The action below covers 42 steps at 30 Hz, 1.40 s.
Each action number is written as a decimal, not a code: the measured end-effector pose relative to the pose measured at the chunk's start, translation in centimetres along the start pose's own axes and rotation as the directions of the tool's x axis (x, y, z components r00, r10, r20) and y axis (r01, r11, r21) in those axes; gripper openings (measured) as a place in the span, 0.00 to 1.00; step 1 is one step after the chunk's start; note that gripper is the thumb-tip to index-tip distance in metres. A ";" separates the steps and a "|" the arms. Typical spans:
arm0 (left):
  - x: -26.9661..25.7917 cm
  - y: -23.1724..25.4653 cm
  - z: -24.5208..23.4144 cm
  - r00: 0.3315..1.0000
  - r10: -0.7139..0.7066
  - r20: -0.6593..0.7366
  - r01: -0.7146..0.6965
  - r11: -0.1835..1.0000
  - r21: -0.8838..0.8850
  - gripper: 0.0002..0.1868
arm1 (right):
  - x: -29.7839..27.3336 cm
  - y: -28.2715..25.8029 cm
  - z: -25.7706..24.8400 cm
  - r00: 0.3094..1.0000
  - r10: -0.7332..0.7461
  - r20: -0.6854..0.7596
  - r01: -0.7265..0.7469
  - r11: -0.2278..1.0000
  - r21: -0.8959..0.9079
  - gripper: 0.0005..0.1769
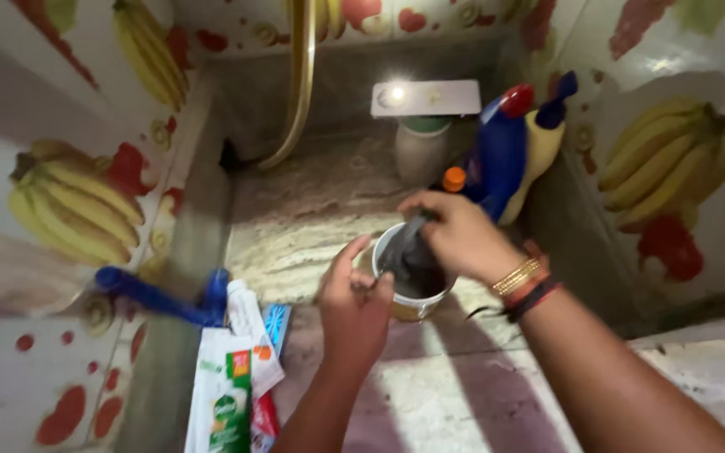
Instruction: The person cleans a bathroom sink drain and faucet using a cloth, then organizes various toiletries on the floor. They wipe the drain area repeatedly and arrange bottles and tubes of personal care products.
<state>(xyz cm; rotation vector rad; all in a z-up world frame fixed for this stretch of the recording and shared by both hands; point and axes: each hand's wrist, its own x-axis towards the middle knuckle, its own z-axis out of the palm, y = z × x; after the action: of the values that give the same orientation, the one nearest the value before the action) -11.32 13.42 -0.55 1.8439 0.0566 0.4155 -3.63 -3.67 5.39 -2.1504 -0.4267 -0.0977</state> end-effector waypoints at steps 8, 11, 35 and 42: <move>0.4 1.8 0.3 0.977 -0.140 0.161 0.168 0.971 -0.173 0.34 | -0.4 -1.6 -0.5 0.940 0.299 0.166 -0.341 0.781 0.523 0.14; 0.1 1.8 0.7 0.959 -0.165 0.229 0.175 0.984 -0.024 0.38 | -1.1 -2.2 -0.7 0.928 0.326 0.178 -0.359 0.661 0.659 0.10; 0.8 -0.5 0.8 0.920 0.020 0.392 0.167 0.884 -0.436 0.32 | -1.8 0.5 2.7 0.879 0.417 0.230 -0.461 0.622 0.633 0.19; 0.6 0.2 0.5 0.994 0.102 0.025 -0.102 0.995 -0.020 0.29 | -1.9 1.8 4.5 0.999 0.001 -0.039 0.007 0.981 0.193 0.17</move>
<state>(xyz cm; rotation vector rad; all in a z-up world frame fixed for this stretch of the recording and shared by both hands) -10.64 13.05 -0.36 1.8388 -0.0592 0.4618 -5.23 -1.48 0.89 -1.9537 -0.3999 -0.0957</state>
